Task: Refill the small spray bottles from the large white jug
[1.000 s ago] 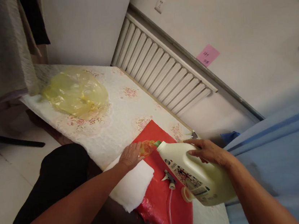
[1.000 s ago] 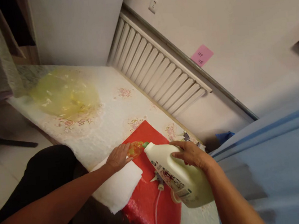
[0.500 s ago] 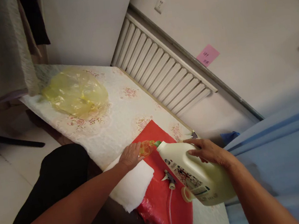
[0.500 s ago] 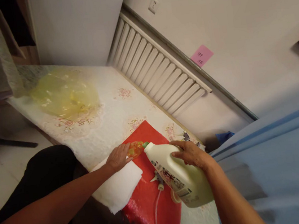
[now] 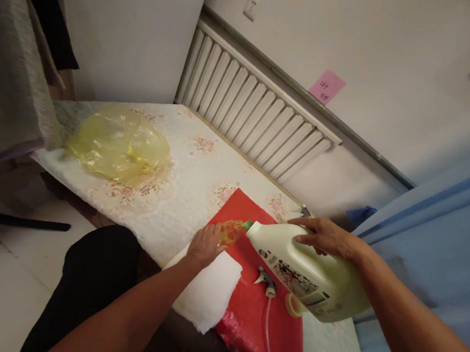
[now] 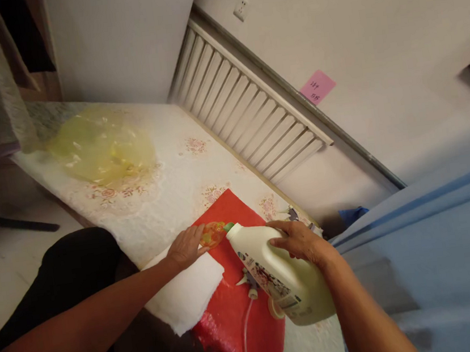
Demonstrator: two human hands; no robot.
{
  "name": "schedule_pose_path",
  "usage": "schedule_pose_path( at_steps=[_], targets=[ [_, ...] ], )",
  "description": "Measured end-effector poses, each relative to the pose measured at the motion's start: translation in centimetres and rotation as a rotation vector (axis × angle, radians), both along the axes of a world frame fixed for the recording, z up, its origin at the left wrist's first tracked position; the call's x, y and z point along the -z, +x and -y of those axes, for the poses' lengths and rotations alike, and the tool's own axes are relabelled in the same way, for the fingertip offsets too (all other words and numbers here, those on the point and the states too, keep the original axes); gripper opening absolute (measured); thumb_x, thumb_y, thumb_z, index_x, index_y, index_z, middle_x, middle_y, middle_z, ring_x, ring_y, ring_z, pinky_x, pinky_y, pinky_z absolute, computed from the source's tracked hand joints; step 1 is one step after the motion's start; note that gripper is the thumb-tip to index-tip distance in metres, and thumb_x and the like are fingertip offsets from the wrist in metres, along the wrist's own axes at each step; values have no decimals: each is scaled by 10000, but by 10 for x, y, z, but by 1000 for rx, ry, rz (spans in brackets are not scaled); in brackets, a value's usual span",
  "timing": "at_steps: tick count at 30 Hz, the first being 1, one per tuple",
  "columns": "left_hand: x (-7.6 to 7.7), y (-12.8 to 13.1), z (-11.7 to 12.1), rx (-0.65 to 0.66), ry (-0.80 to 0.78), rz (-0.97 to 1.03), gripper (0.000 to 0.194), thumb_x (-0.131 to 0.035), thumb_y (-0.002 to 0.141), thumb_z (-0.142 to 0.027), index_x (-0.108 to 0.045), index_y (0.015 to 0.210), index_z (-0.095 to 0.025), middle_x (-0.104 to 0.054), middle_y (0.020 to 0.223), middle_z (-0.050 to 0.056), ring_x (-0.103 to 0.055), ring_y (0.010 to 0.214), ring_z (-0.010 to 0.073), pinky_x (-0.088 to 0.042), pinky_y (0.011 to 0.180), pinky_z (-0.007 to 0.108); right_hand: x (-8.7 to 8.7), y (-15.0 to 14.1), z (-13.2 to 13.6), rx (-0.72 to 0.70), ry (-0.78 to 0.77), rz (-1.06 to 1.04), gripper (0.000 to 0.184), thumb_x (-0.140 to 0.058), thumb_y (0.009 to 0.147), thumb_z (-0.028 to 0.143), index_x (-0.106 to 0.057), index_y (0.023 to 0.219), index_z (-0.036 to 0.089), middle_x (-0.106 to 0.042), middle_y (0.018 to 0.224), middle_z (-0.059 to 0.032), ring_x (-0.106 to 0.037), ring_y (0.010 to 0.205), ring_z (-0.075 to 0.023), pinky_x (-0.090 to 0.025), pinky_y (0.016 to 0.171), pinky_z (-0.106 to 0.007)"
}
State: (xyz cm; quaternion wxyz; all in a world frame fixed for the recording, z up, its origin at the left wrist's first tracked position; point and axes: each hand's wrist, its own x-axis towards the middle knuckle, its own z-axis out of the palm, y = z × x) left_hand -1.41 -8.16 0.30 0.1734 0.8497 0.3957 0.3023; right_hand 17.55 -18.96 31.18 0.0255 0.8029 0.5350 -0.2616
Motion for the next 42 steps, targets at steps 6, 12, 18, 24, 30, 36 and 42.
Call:
schedule_pose_path(
  at_steps=[6, 12, 18, 24, 30, 36, 42],
  targets=[
    [-1, 0, 0, -3, 12, 6, 479, -606, 914, -462, -510, 1291, -184, -666, 1117, 133, -626, 1065, 289, -488, 910, 397, -2, -5, 0, 21, -9, 18, 554, -612, 847, 283, -577, 1388, 170, -609, 652, 23, -469, 467, -96, -395, 484, -230],
    [-3, -1, 2, -4, 3, 6, 478, -609, 915, -451, -508, 1292, -174, -660, 1144, 142, -619, 1091, 296, -481, 926, 395, -4, -7, -1, 20, -10, 11, 542, -612, 847, 284, -590, 1379, 183, -619, 666, 16, -469, 477, -99, -398, 493, -238],
    [-2, 0, 1, 2, 2, -7, 496, -607, 916, -460, -505, 1294, -154, -660, 1119, 136, -624, 1064, 290, -484, 917, 399, -3, -6, -1, 18, -6, 12, 542, -617, 850, 283, -583, 1380, 175, -584, 642, 30, -458, 461, -93, -389, 477, -233],
    [2, 1, 1, -14, 28, -3, 524, -614, 914, -471, -509, 1308, -142, -665, 1122, 152, -626, 1076, 299, -484, 921, 399, -4, -7, -2, 15, 1, 11, 518, -616, 849, 273, -601, 1358, 174, -580, 641, 32, -462, 465, -93, -397, 476, -229],
    [3, 2, 0, -15, 32, -22, 536, -632, 901, -480, -508, 1300, -144, -665, 1102, 134, -630, 1046, 282, -489, 910, 378, -4, -8, -2, 16, -5, 20, 516, -618, 852, 272, -603, 1359, 178, -565, 623, 40, -459, 461, -92, -391, 468, -222],
    [8, 3, -1, -16, 51, -15, 558, -639, 897, -464, -483, 1321, -136, -661, 1137, 142, -619, 1078, 289, -487, 917, 390, -5, -8, -2, 16, -1, 8, 505, -616, 855, 256, -607, 1353, 171, -554, 612, 44, -454, 458, -90, -391, 463, -217],
    [14, 5, -3, -8, 56, -2, 571, -640, 894, -461, -474, 1332, -136, -661, 1148, 145, -621, 1089, 291, -486, 926, 396, -5, -9, -1, 7, -8, 9, 507, -615, 861, 259, -598, 1361, 173, -569, 630, 37, -456, 459, -86, -393, 465, -215]
  ],
)
